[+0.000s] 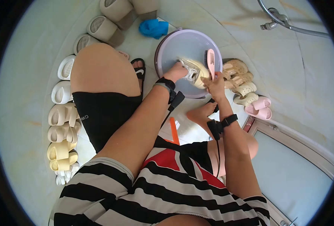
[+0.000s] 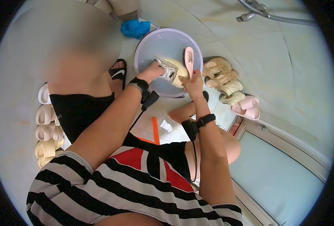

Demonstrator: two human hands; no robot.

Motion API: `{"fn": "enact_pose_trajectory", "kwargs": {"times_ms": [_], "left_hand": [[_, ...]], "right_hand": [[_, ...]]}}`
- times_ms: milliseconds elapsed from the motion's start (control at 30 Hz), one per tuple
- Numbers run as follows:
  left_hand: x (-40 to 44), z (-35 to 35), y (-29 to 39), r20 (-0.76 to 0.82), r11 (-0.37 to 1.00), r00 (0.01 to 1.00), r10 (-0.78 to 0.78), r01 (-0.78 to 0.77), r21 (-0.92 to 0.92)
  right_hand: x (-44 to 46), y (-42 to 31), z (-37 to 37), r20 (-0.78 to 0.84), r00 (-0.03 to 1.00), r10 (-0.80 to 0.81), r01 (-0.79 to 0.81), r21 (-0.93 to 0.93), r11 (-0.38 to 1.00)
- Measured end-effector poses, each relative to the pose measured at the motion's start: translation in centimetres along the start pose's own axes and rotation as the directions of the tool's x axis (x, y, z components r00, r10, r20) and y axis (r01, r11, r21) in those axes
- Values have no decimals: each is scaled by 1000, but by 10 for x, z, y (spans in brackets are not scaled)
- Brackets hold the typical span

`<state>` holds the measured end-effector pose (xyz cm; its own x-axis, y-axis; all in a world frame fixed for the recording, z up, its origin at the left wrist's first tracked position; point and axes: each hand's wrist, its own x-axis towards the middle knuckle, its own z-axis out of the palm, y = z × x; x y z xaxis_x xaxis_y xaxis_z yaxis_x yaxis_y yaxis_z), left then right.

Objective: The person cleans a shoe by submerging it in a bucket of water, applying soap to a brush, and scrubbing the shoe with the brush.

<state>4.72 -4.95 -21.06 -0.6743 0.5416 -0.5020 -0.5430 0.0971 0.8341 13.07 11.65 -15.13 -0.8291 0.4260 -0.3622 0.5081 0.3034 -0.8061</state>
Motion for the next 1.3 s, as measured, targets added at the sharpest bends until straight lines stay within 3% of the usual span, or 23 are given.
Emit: {"fn": "enact_pose_trajectory", "kwargs": {"times_ms": [67, 133, 167, 200, 233, 300, 333, 367, 533, 600, 633, 700, 733, 800, 867, 933, 967, 1000, 1067, 1100, 1300], "left_hand": [[5, -11, -1, 67, 998, 996, -55, 52, 45], [4, -25, -5, 147, 990, 981, -123, 111, 86], [1, -27, -9, 137, 998, 991, 3, -12, 65], [2, -25, -14, 128, 990, 983, 130, -137, 44], [7, -21, -19, 137, 990, 982, 126, -133, 43], [21, -8, -21, 67, 1000, 997, -23, 23, 3], [22, -3, -18, 76, 1000, 997, -23, 23, 7], [20, 3, -16, -1, 999, 999, -45, 45, 0], [26, 9, -25, -182, 997, 983, -26, 37, 61], [26, 8, -20, -96, 999, 994, 43, -41, 22], [27, 9, -17, -92, 999, 995, 48, -45, 26], [32, 12, -11, -127, 995, 988, 82, -89, -46], [33, 15, -8, -119, 995, 989, 84, -90, -43], [40, 25, 6, -223, 914, 972, -73, -24, -405], [47, 26, 0, -195, 893, 977, -85, -12, -450], [38, 24, 2, -74, 777, 995, -73, 10, -630], [40, 22, -4, -35, 777, 996, -84, 43, -628], [34, 23, 0, -23, 778, 996, -82, 49, -626], [21, 28, 4, -68, 791, 990, -122, 56, -609], [7, 33, 12, -118, 812, 988, -96, 9, -583], [11, 31, -2, -16, 773, 992, -124, 86, -629]], "right_hand": [[12, 10, 7, 4, 1000, -13, 13, -6, 1000], [22, 18, 15, -58, 998, -11, 2, -153, 988], [29, 24, 18, -61, 998, -1, -9, -153, 988], [35, 30, 20, -88, 995, -48, 23, -266, 964], [39, 36, 20, -111, 989, -101, 52, -377, 925], [41, 41, 19, -123, 981, -149, 74, -473, 878], [41, 36, 22, -118, 973, -199, 99, -564, 820], [42, 31, 23, -104, 992, -71, -1, -569, 822], [37, 40, 28, -128, 987, -97, 20, -503, 864], [31, 37, 34, -197, 861, -469, 292, -564, 772], [27, 31, 34, -203, 858, -471, 291, -564, 773], [13, 13, 32, -140, 743, -654, 468, -590, 658], [3, 4, 33, -148, 743, -653, 462, -592, 660], [-19, -13, 32, -115, 863, -492, 370, -520, 770], [-35, -11, 37, -95, 868, -487, 390, -475, 789], [-63, -31, 37, -85, 981, -177, 123, -434, 893], [-77, -32, 36, -61, 966, -250, 194, -470, 861], [-89, -35, 33, -73, 966, -248, 186, -472, 862], [-105, -43, 27, 54, 978, -203, 195, -596, 779], [-100, -44, 27, 56, 976, -212, 202, -604, 771], [-33, -22, 32, -37, 956, -290, 204, -626, 752]]}}
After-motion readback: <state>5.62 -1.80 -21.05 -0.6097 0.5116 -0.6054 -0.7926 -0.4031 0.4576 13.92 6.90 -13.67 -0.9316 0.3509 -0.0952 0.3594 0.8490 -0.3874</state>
